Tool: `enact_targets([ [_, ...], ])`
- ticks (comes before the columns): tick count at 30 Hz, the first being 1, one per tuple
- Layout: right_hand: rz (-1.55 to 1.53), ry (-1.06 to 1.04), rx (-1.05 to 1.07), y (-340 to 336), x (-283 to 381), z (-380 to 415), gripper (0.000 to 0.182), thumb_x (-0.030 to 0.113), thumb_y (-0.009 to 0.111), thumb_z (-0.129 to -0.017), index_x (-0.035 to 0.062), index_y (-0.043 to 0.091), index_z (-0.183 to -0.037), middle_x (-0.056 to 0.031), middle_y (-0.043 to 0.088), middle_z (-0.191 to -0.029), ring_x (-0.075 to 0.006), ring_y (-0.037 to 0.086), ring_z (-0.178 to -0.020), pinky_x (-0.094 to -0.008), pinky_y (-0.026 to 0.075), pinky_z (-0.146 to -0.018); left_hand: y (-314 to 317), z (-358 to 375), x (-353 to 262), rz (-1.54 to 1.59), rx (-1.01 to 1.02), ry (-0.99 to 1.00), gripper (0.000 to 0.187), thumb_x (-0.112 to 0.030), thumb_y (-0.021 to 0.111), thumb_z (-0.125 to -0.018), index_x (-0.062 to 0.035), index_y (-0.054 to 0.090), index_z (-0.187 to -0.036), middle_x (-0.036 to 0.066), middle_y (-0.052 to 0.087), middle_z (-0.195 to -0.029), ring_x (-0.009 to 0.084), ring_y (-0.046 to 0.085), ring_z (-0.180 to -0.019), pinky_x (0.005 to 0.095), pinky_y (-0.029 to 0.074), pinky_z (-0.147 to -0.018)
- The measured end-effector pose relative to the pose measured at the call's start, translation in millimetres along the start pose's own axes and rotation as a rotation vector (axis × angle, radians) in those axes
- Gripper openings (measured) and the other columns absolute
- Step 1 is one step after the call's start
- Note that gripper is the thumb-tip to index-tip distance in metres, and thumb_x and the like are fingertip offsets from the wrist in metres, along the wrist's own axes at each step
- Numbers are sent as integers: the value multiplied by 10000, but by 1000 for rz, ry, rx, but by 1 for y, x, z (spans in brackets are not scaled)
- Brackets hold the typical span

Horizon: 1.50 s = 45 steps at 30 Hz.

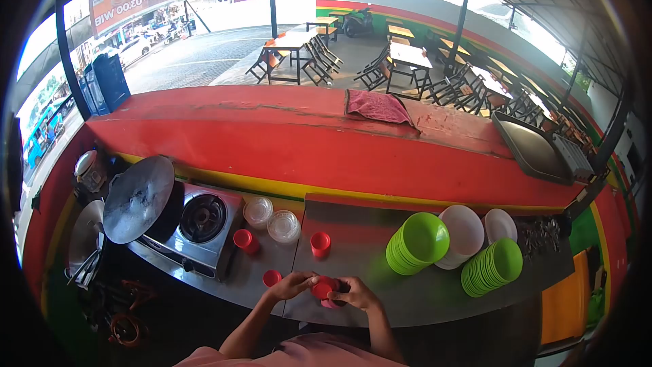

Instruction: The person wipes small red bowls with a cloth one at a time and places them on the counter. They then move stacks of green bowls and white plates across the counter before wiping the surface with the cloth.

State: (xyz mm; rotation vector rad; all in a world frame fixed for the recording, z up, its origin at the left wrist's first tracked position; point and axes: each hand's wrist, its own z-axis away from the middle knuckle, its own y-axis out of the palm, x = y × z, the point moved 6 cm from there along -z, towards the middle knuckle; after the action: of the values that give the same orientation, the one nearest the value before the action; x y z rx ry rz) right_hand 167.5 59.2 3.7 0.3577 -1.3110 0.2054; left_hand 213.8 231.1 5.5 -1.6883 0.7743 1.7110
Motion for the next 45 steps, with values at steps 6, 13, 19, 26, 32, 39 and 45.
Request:
enact_targets([
  [6,-120,-84,-130,11,12,-17,512,245,834,-792,-13,636,-1188,-11,667,-1023,-82,604,-901,-257,490,-823,-5,16,10,288,-333,23,405,-332,466,-1049,29,598,-1179,-16,613,-929,85,558,-892,274,470,-823],
  [13,-118,-71,-175,17,1,-25,501,254,814,-814,-7,631,-1201,-15,666,-1049,-94,599,-944,-266,482,-861,-19,17,19,118,-421,46,386,-316,446,-1057,32,605,-1113,-17,595,-859,69,542,-829,260,464,-747],
  [19,-118,-142,-245,19,10,-20,441,229,795,-836,-18,637,-1165,-30,671,-1035,-105,607,-943,-271,478,-878,-19,16,-5,-54,-369,-28,399,-324,429,-1060,25,607,-1137,-11,578,-842,69,527,-812,246,453,-717],
  [26,-203,-157,-372,2,-6,-29,409,239,780,-854,-21,643,-1139,-33,669,-1018,-105,607,-930,-275,479,-865,-12,12,-4,212,-453,86,372,-301,453,-1054,-8,599,-1231,-5,622,-926,95,560,-821,254,468,-724],
  [32,-164,-109,-320,14,-19,-26,381,258,744,-887,-11,657,-1143,-31,670,-1049,-100,600,-948,-271,476,-872,-22,12,-7,-219,-393,-2,331,-277,539,-1018,-1,646,-1165,58,686,-924,93,609,-868,275,499,-782],
  [39,-168,-94,-354,19,-34,-27,355,260,721,-908,1,659,-1142,-11,662,-1030,-85,584,-944,-261,468,-862,-13,13,6,-62,-339,-107,378,-334,536,-1016,18,650,-1092,42,678,-889,97,624,-833,293,511,-780],
  [45,-297,-85,-464,17,-34,-33,336,311,706,-916,15,667,-1071,2,647,-980,-81,578,-888,-259,465,-814,-8,18,13,244,-398,-109,398,-336,518,-1024,21,604,-1176,52,672,-980,117,631,-891,298,514,-799],
])
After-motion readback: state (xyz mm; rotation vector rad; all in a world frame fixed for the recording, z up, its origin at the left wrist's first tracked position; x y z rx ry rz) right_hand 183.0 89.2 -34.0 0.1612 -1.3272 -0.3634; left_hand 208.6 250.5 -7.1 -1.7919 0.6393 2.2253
